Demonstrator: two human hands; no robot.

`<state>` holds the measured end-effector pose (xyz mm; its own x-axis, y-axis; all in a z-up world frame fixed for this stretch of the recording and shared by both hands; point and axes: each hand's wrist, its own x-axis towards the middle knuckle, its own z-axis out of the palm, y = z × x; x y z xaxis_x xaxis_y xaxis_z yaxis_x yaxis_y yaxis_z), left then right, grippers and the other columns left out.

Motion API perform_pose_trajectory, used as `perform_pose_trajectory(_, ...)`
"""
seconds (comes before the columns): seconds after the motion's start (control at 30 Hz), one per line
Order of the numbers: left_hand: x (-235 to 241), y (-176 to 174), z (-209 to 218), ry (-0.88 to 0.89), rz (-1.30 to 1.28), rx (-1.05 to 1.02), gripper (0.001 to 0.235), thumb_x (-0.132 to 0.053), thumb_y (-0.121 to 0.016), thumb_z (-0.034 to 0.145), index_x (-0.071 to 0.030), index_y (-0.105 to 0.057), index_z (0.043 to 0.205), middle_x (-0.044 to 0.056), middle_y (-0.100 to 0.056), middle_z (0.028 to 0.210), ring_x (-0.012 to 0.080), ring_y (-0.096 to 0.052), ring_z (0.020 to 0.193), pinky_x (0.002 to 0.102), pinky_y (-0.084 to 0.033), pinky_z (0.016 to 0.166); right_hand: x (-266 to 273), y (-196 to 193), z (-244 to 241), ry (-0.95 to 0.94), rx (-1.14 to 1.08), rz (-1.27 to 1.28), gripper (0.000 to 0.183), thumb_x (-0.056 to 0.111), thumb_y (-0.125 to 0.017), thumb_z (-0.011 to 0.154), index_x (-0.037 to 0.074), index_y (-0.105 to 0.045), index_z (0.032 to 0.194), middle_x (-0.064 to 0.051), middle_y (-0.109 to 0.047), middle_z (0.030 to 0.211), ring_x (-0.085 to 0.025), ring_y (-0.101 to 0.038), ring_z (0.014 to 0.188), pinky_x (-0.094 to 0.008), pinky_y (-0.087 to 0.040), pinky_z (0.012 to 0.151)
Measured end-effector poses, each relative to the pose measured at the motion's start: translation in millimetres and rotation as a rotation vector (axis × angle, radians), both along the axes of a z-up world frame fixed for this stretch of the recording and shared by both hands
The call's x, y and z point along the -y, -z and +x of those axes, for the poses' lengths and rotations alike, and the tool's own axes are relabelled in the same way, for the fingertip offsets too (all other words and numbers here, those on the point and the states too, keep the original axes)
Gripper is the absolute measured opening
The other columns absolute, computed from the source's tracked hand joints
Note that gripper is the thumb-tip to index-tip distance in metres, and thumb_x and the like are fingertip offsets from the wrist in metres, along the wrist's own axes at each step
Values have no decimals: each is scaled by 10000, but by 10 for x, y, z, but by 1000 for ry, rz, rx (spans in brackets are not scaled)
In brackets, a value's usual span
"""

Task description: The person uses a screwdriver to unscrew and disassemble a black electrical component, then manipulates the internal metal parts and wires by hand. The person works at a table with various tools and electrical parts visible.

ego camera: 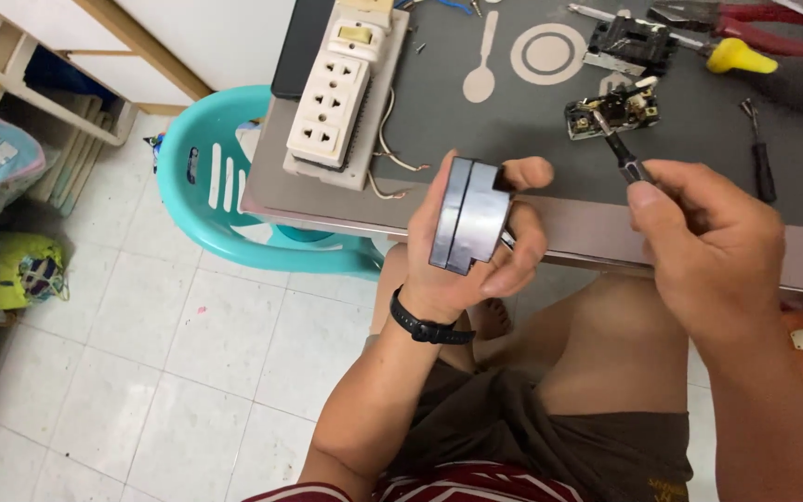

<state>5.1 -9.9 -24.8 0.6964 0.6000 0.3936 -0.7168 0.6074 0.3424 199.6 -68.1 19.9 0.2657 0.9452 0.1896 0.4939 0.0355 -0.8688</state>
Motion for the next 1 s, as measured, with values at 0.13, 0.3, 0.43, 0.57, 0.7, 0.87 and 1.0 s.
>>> perform_pose_trajectory(0.13, 8, -26, -26, 7, 43, -25, 660, -605, -266, 1080, -66, -512, 1371, 254, -507, 697, 182, -304, 425, 301, -252, 406, -39, 157, 64, 13, 8, -2, 162, 81, -637, 1035, 17, -706, 1168, -5, -562, 779, -69, -461, 715, -247, -400, 658)
perform_pose_trajectory(0.3, -12, 36, -39, 48, 37, -47, 665, -594, -296, 1067, -44, -475, 1394, 301, -606, 877, 233, -387, 468, 331, -333, 489, -43, 125, 40, -4, -35, -37, 119, 71, -613, 1037, 22, -698, 1103, -2, -493, 689, -60, -402, 612, -229, -334, 540)
perform_pose_trajectory(0.43, 4, -17, -55, 1, 56, -103, 664, -596, -305, 1060, -46, -483, 1386, 289, -597, 848, 216, -360, 468, 325, -297, 476, -52, 115, 42, -5, -43, -50, 122, 61, -610, 1040, -1, -694, 1103, -23, -492, 685, -88, -424, 622, -249, -359, 542)
perform_pose_trajectory(0.57, 7, -50, -55, -49, 107, -119, 642, -572, -301, 1074, -45, -499, 1383, 263, -570, 790, 200, -357, 489, 320, -323, 531, -67, 101, 39, -21, -58, -63, 107, 50, -595, 1038, 2, -685, 1070, -27, -468, 669, -94, -405, 602, -246, -332, 524)
perform_pose_trajectory(0.7, 23, -78, -79, -112, 136, -177, 643, -575, -309, 1068, -54, -501, 1392, 220, -501, 696, 186, -339, 495, 300, -289, 492, -87, 179, 129, -45, 143, 40, 115, 10, -663, 1027, -5, -726, 1121, -18, -595, 869, -85, -465, 765, -249, -374, 670)
perform_pose_trajectory(0.87, 8, -196, -91, -237, 131, -296, 615, -539, -379, 1037, -52, -492, 1396, 211, -522, 741, 214, -421, 537, 309, -344, 542, -215, 314, 312, -260, 749, 410, 138, 52, -816, 933, 31, -772, 1062, -102, -691, 965, -240, -627, 826, -342, -471, 741)
perform_pose_trajectory(1.0, -36, -427, -165, -1053, 970, -1136, 395, -226, -665, 950, -142, -570, 1324, 50, -620, 1357, 155, -588, 1308, 308, -493, 1134, -270, 289, 336, -286, 1028, 538, 117, 157, -818, 911, 162, -773, 1019, -17, -639, 915, -220, -578, 780, -303, -472, 707)
